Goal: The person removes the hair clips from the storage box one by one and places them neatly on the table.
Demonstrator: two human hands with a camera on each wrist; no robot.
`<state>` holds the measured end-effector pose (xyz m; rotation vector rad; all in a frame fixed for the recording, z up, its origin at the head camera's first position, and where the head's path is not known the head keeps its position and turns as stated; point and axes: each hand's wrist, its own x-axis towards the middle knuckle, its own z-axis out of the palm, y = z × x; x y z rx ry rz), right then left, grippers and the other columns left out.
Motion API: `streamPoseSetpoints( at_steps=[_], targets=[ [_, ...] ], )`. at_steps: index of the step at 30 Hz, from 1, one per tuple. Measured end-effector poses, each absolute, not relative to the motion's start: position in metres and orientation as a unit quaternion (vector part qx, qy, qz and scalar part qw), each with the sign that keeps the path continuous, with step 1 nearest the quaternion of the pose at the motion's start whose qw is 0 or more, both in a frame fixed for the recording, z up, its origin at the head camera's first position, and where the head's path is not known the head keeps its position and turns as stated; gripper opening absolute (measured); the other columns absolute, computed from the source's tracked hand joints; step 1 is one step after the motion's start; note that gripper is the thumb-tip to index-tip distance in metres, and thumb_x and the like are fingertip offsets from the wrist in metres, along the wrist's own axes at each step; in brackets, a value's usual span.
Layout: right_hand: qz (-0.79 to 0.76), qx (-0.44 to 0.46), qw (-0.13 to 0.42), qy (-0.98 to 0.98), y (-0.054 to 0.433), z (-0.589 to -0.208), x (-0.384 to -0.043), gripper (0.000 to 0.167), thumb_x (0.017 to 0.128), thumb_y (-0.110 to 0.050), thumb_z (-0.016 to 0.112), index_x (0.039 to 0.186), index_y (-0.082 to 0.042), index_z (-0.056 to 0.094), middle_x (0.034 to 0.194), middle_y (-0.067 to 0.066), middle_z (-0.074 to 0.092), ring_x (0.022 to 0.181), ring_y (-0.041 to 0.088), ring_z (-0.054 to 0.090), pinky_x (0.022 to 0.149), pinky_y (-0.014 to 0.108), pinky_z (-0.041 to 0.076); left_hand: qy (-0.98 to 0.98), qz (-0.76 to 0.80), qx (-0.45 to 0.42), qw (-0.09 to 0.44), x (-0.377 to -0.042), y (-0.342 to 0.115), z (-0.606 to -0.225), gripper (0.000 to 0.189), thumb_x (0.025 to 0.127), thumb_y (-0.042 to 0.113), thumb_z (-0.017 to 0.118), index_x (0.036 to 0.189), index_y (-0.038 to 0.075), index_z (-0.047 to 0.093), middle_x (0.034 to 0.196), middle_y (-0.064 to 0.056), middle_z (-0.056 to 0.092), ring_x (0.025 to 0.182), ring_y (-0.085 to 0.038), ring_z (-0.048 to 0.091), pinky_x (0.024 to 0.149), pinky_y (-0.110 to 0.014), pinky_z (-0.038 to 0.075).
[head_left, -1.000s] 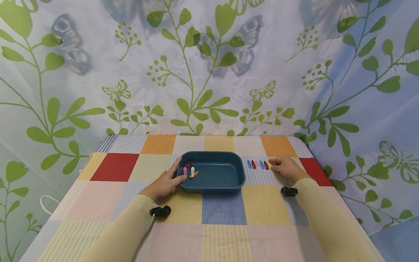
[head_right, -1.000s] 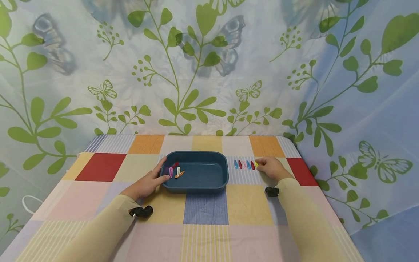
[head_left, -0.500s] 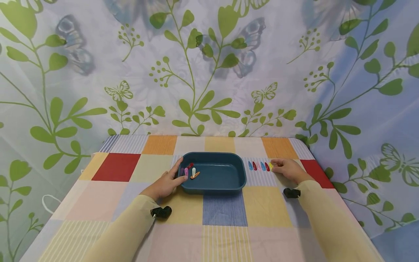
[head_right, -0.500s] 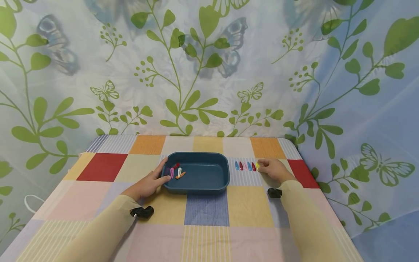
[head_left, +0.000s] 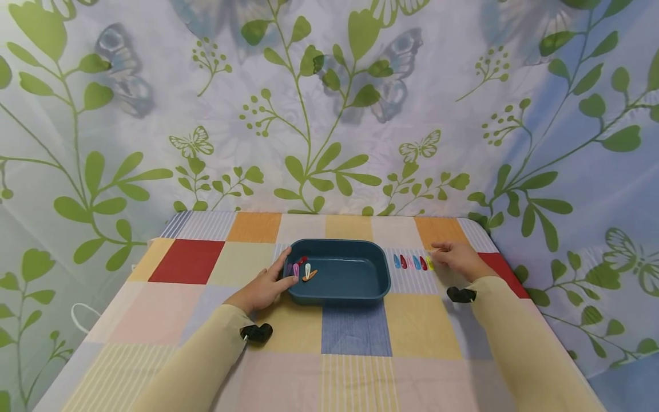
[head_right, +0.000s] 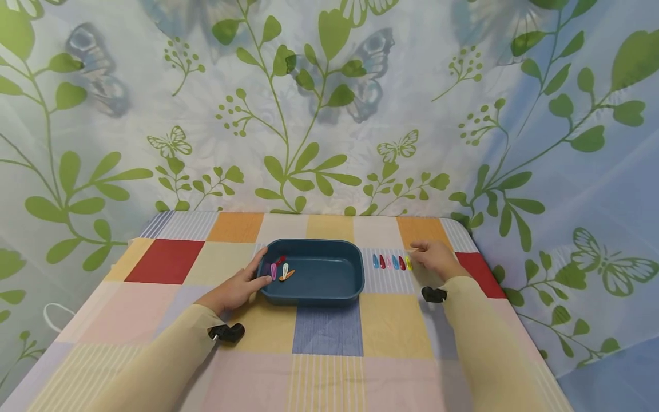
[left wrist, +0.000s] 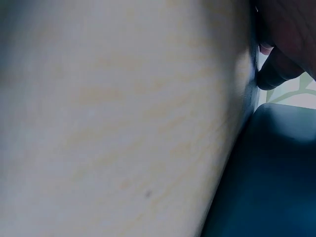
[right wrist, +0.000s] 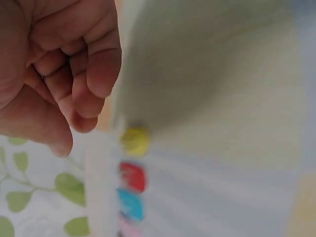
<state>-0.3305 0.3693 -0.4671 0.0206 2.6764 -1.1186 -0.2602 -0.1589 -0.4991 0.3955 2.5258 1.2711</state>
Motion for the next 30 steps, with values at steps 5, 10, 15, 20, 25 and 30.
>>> streamPoseSetpoints(
  at_steps=[5,10,15,20,25,30],
  targets=[
    [-0.379,-0.041,0.089,0.920,0.347,-0.448,-0.333,0.056,0.107,-0.022,0.061,0.154,0.006,0.048,0.139,0.030,0.063,0.109,0.037,0.068,0.096,0.044,0.058,0.874,0.444,0.133,0.144,-0.259,-0.160,-0.499,0.083,0.107,0.050,0.054,0.170,0.038,0.003,0.178,-0.008,0.014,0.160,-0.055,-0.001,0.128,-0.070,-0.004],
    [-0.353,-0.084,0.075,0.929,0.317,-0.428,-0.332,0.053,0.107,-0.027,0.063,0.154,-0.005,0.052,0.142,0.022,0.065,0.124,0.037,0.067,0.106,0.053,0.055,0.874,0.443,0.134,0.144,-0.258,-0.161,-0.498,0.083,0.107,0.051,0.055,0.170,0.039,0.003,0.178,-0.006,0.014,0.161,-0.054,-0.002,0.128,-0.069,-0.005],
    [-0.353,-0.126,0.092,0.922,0.284,-0.412,-0.329,0.051,0.107,-0.031,0.062,0.154,-0.012,0.054,0.146,0.015,0.065,0.131,0.034,0.064,0.111,0.054,0.051,0.874,0.445,0.131,0.148,-0.258,-0.160,-0.497,0.083,0.106,0.053,0.055,0.170,0.042,0.003,0.178,-0.005,0.014,0.160,-0.055,-0.004,0.127,-0.071,-0.003],
    [-0.351,-0.132,0.102,0.921,0.247,-0.404,-0.333,0.049,0.107,-0.029,0.064,0.153,-0.015,0.056,0.142,0.013,0.067,0.131,0.035,0.064,0.109,0.053,0.052,0.875,0.444,0.122,0.148,-0.257,-0.159,-0.497,0.081,0.107,0.048,0.055,0.169,0.043,0.004,0.178,-0.006,0.016,0.159,-0.057,-0.004,0.128,-0.071,-0.002],
    [-0.351,-0.163,0.096,0.917,0.215,-0.402,-0.334,0.047,0.105,-0.022,0.066,0.150,-0.010,0.060,0.135,0.014,0.071,0.124,0.033,0.068,0.106,0.050,0.055,0.879,0.440,0.120,0.143,-0.256,-0.159,-0.496,0.081,0.107,0.048,0.056,0.170,0.041,0.006,0.177,-0.010,0.017,0.158,-0.060,-0.001,0.126,-0.074,0.000],
    [-0.351,-0.196,0.090,0.911,0.189,-0.403,-0.333,0.045,0.104,-0.017,0.068,0.147,-0.007,0.062,0.132,0.015,0.073,0.123,0.030,0.069,0.105,0.048,0.057,0.878,0.441,0.115,0.147,-0.257,-0.158,-0.495,0.081,0.106,0.049,0.057,0.169,0.044,0.006,0.178,-0.006,0.018,0.159,-0.058,-0.001,0.128,-0.071,-0.001]
  ],
)
